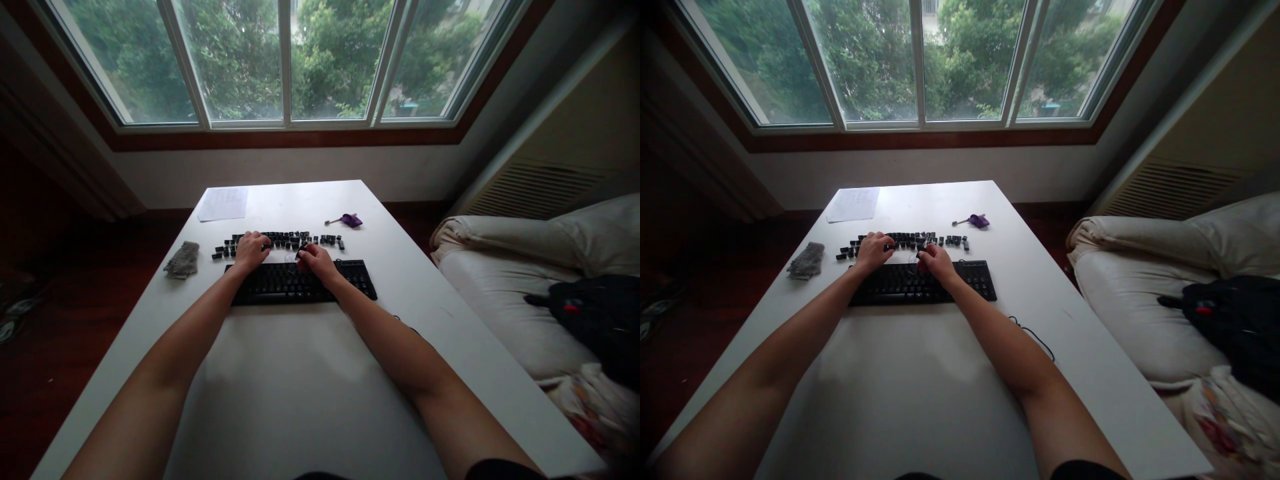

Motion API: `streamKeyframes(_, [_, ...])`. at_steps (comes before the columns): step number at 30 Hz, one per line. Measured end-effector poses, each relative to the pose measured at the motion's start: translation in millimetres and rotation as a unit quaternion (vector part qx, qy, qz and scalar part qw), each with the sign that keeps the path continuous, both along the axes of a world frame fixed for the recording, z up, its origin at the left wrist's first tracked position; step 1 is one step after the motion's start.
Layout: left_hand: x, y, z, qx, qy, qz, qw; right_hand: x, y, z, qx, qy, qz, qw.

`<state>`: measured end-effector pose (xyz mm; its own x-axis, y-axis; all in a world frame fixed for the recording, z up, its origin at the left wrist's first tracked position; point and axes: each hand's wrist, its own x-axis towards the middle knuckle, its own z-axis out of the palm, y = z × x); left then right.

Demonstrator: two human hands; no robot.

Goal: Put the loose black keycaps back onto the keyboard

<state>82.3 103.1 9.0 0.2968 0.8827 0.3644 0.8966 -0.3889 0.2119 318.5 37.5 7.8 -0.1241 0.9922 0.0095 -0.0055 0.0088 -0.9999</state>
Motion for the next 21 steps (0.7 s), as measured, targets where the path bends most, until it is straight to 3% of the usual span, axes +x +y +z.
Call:
streamKeyframes(12, [1,6,-8.6,-0.009,0.025,0.024,0.999,0,4,-3.4,0.018,-0.008,0.001,1.0])
streamKeyframes(21, [11,-27,2.4,0.008,-0.031,-0.016,0.999,1,-1,10.6,0.095,-0.092,0.067,0.989])
